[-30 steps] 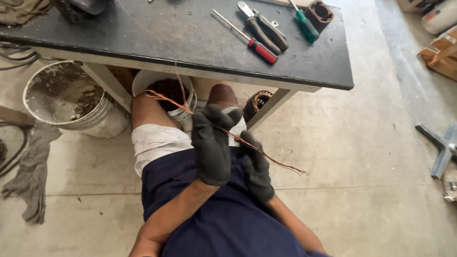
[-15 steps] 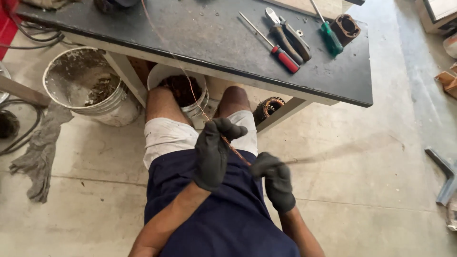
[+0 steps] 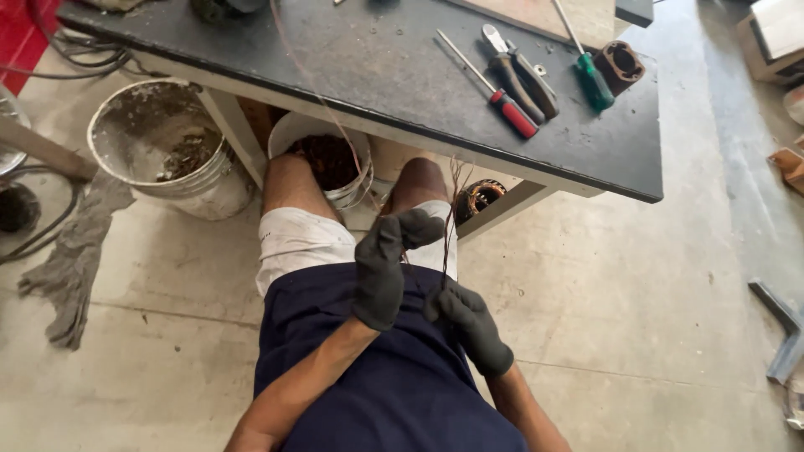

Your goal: Twisting copper wires together by hand while repairing an electrical motor component

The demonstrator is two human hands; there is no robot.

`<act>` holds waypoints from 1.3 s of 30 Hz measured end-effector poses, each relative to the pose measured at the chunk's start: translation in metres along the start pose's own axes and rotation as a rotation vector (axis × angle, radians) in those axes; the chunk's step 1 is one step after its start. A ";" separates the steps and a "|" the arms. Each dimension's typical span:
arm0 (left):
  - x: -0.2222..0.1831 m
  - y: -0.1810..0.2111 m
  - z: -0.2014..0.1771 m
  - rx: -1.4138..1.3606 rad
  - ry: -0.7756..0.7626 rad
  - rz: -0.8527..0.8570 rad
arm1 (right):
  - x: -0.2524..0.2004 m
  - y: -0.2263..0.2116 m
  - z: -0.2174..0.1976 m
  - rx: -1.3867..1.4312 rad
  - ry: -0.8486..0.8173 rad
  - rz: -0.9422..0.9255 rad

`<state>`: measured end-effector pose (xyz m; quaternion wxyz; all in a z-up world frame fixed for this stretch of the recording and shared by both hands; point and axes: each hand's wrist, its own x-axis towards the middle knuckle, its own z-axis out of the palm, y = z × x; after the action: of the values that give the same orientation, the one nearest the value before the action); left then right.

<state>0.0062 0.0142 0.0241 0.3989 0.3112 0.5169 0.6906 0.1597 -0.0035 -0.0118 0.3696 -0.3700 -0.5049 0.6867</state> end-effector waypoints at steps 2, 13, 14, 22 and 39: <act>0.009 -0.008 -0.001 0.129 0.040 -0.029 | -0.002 -0.032 0.020 -0.018 -0.023 0.020; 0.015 0.037 -0.008 0.205 0.020 -0.159 | 0.001 0.049 -0.023 0.427 0.010 0.100; 0.016 0.034 -0.010 0.045 0.068 -0.102 | 0.000 0.033 -0.011 0.309 0.006 0.029; 0.025 -0.008 -0.019 -0.468 0.084 -0.095 | -0.012 0.003 0.009 -0.122 -0.041 0.103; 0.023 -0.027 -0.013 -0.644 -0.002 -0.205 | -0.012 0.009 0.027 0.166 0.147 0.170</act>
<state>-0.0097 0.0319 -0.0047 0.5447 0.1160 0.3004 0.7744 0.1406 -0.0275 -0.0131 0.3755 -0.4288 -0.3846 0.7261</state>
